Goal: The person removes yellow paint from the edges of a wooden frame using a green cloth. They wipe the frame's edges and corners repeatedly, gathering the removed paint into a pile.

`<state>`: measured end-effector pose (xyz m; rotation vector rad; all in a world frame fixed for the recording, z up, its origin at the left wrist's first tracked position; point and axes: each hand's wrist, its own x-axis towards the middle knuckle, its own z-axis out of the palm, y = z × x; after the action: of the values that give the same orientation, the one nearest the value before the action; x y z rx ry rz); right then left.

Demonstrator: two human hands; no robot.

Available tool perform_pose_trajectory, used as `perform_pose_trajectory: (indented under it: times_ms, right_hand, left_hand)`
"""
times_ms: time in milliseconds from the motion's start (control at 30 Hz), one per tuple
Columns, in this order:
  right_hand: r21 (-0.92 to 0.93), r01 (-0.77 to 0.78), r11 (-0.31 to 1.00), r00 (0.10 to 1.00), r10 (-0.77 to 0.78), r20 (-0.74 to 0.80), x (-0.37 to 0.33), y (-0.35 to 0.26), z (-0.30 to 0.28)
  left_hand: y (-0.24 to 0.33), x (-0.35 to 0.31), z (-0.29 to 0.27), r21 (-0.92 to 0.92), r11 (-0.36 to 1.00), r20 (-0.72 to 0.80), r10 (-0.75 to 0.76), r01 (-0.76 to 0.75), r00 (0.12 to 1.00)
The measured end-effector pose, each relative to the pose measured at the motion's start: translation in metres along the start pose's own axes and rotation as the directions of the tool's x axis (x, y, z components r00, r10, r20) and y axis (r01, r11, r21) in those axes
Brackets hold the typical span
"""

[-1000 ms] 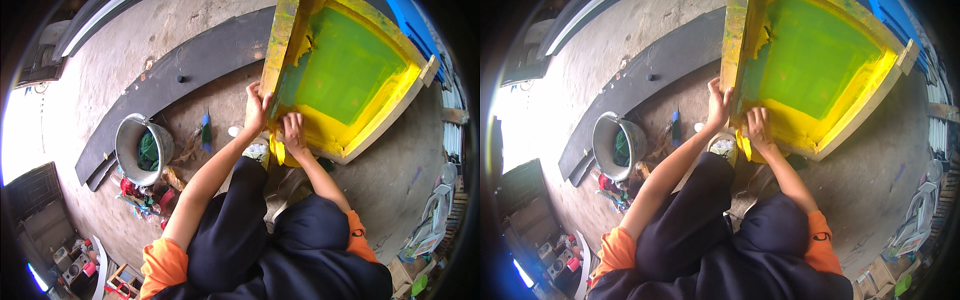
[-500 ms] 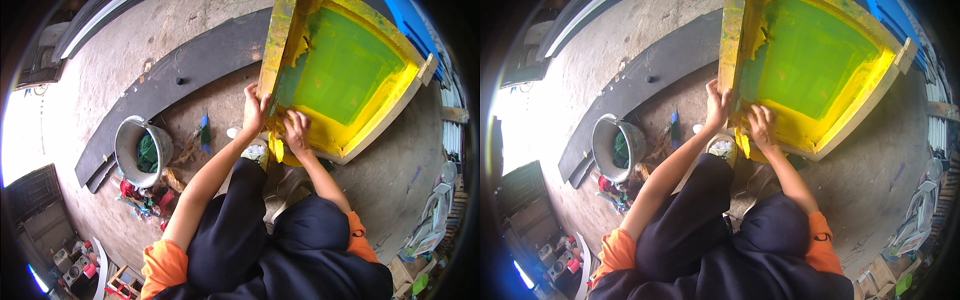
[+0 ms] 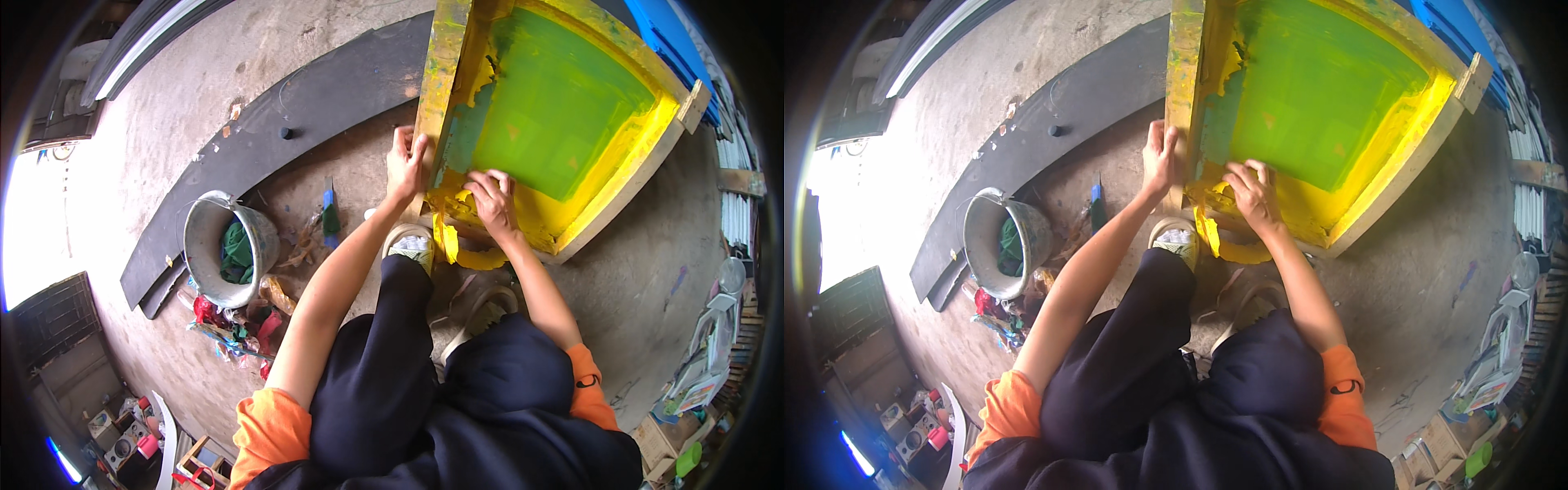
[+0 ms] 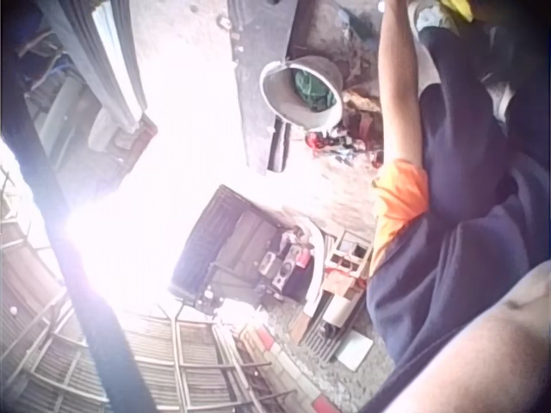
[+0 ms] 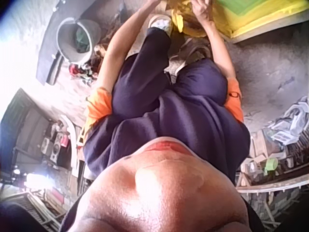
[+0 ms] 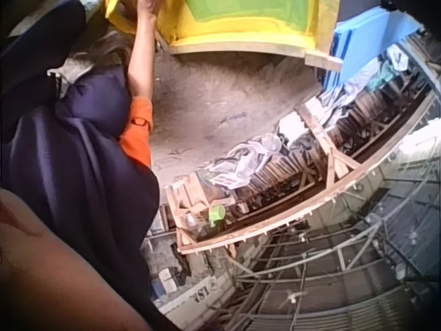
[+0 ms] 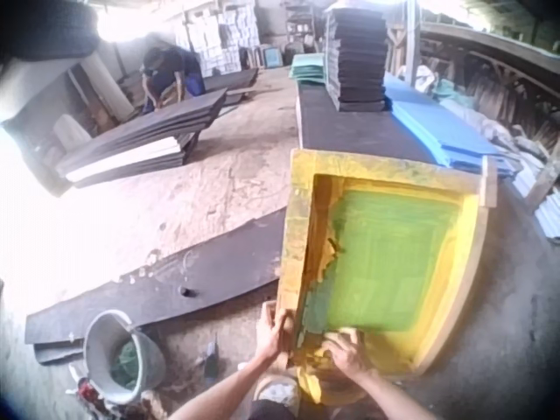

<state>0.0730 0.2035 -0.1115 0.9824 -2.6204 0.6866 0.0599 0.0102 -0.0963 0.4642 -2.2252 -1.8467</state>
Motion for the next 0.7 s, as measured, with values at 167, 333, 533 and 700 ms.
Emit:
perform_pose_trajectory:
  times_ms: [167,333,533,700]
  right_hand:
    - [0.076,-0.012,0.997,1.000,0.013,-0.007,-0.003,-0.008,-0.013]
    - [0.149,-0.062,0.987,0.998,0.058,0.034,-0.005,-0.008,-0.027]
    - [0.235,-0.170,0.957,0.985,0.167,0.035,-0.028,0.000,-0.047]
    - [0.285,-0.359,0.889,0.933,0.350,0.086,-0.019,-0.003,-0.037]
  left_hand:
    - [0.002,0.014,0.006,-0.047,0.999,-0.053,0.007,-0.009,0.999]
    - [-0.002,0.011,0.012,0.168,0.986,-0.167,0.048,-0.020,0.985]
    - [-0.001,0.012,0.014,0.167,0.986,-0.169,0.044,-0.016,0.985]
    - [0.001,0.010,0.013,0.215,0.976,-0.134,0.063,-0.034,0.989]
